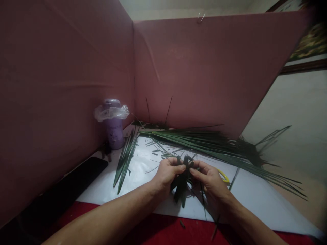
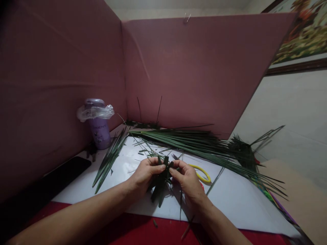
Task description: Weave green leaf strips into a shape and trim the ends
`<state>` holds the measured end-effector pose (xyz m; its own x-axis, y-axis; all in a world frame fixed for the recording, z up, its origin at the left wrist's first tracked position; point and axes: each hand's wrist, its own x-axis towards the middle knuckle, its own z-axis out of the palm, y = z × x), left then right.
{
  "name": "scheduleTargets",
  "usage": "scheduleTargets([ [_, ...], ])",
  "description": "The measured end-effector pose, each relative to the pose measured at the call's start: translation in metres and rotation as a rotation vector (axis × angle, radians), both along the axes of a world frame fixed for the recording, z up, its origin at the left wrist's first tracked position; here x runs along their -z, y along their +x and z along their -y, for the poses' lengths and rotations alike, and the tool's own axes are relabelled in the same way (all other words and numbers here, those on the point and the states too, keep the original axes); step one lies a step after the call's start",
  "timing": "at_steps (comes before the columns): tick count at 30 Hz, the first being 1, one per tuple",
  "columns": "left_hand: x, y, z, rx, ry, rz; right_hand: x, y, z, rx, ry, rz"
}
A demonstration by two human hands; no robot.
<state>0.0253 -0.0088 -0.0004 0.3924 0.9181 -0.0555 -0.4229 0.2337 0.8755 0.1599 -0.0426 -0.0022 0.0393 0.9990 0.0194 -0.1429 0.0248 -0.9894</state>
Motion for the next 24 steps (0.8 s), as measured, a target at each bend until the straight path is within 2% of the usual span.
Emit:
scheduleTargets([
  [8, 0.0012, 0.0008, -0.0005, -0.019, -0.006, -0.020, 0.0000, -0.0006, 0.0009, -0.014, 0.011, -0.023],
  [14, 0.0019, 0.0009, 0.0007, -0.025, 0.006, -0.011, 0.0017, 0.0008, -0.0006, 0.007, -0.011, 0.043],
  [24, -0.0009, 0.0002, 0.0024, 0.061, 0.019, 0.077, 0.0013, 0.0009, -0.0011, 0.040, -0.030, 0.058],
])
